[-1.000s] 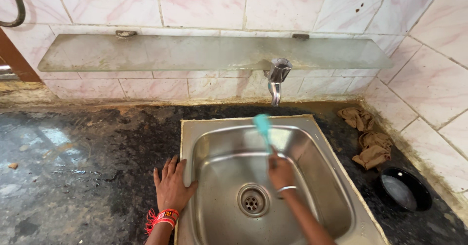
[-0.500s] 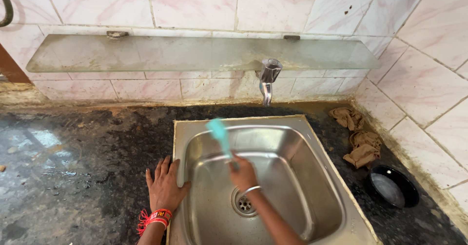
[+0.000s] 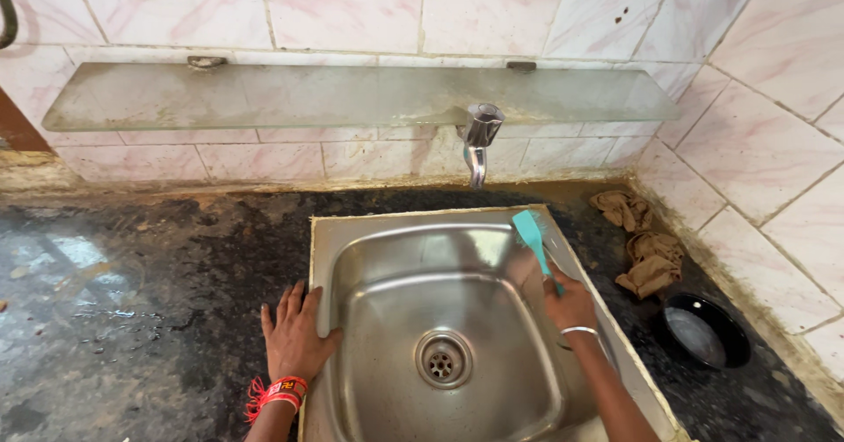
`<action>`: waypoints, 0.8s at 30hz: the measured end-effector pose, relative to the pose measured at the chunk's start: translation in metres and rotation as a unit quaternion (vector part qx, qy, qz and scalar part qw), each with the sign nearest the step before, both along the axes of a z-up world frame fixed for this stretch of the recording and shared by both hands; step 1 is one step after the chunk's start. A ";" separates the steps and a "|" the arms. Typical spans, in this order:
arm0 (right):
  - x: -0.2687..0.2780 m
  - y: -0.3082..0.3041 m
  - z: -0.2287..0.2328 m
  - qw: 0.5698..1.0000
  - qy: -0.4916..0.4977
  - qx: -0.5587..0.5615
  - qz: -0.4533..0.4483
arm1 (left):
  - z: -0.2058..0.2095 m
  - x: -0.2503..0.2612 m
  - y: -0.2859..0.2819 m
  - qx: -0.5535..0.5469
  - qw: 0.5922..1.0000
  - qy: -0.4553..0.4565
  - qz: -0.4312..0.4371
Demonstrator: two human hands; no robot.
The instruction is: The person scrubs the interior of a stainless steel sink with a teal brush, then briefly turns on the tap to rinse the brush and sink. The person continues scrubbing the sink basin and drain area.
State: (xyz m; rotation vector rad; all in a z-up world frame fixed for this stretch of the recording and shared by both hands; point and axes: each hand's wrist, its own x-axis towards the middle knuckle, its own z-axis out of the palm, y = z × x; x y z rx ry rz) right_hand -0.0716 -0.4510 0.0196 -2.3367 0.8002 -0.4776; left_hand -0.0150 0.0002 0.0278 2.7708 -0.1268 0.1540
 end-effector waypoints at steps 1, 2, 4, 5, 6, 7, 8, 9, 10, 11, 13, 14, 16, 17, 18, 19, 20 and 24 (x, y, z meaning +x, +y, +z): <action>0.000 -0.006 0.000 1.000 -0.011 0.023 -0.005 | 0.000 0.001 0.000 0.002 1.000 0.000 0.001; 0.001 -0.005 -0.002 0.999 -0.021 0.045 -0.010 | 0.000 0.001 0.000 0.005 1.000 0.000 0.000; 0.011 0.016 -0.004 0.993 -0.112 0.011 0.034 | 0.000 0.002 -0.001 0.010 1.000 -0.002 -0.001; 0.017 0.033 -0.004 0.977 -0.193 -0.046 0.082 | -0.001 0.002 -0.001 0.009 1.000 -0.001 -0.001; 0.023 0.056 -0.004 0.971 -0.191 -0.093 0.107 | -0.002 0.002 -0.001 0.008 1.000 -0.002 0.001; 0.033 0.091 -0.004 0.963 -0.189 -0.140 0.132 | -0.002 0.002 -0.001 0.007 1.000 -0.003 0.002; 0.041 0.125 0.000 0.991 -0.008 -0.036 0.131 | -0.004 0.001 0.000 0.008 1.000 -0.006 0.001; 0.048 0.162 0.005 0.969 -0.099 0.056 0.219 | -0.005 0.000 -0.001 0.008 1.000 -0.008 0.000; 0.050 0.200 0.010 0.963 -0.098 0.043 0.247 | -0.006 0.001 0.000 0.009 1.000 -0.013 0.001; 0.053 0.235 0.018 0.957 -0.016 0.076 0.279 | -0.006 0.001 0.001 0.009 1.000 -0.014 0.002; 0.056 0.287 0.033 0.940 0.049 0.024 0.336 | -0.007 0.002 0.000 0.008 1.000 -0.015 0.003; 0.061 0.302 0.039 0.939 0.025 -0.024 0.344 | -0.007 0.002 -0.001 0.006 1.000 -0.017 0.004; 0.074 0.315 0.043 0.927 -0.022 -0.118 0.356 | -0.007 0.002 -0.001 0.001 1.000 -0.020 0.006; 0.084 0.309 0.041 0.934 -0.029 -0.103 0.340 | -0.006 0.002 -0.001 0.003 1.000 -0.018 0.005; 0.096 0.297 0.038 0.941 -0.035 -0.088 0.324 | -0.006 0.002 -0.001 0.004 1.000 -0.016 0.005; 0.107 0.285 0.032 0.948 -0.041 -0.072 0.309 | -0.005 0.002 0.000 0.006 1.000 -0.015 0.004; 0.117 0.267 0.025 0.958 0.015 -0.030 0.285 | -0.005 0.000 -0.001 0.007 1.000 -0.010 0.005; 0.122 0.135 0.001 0.980 -0.015 -0.017 0.198 | 0.001 0.002 -0.002 0.013 1.000 0.008 0.010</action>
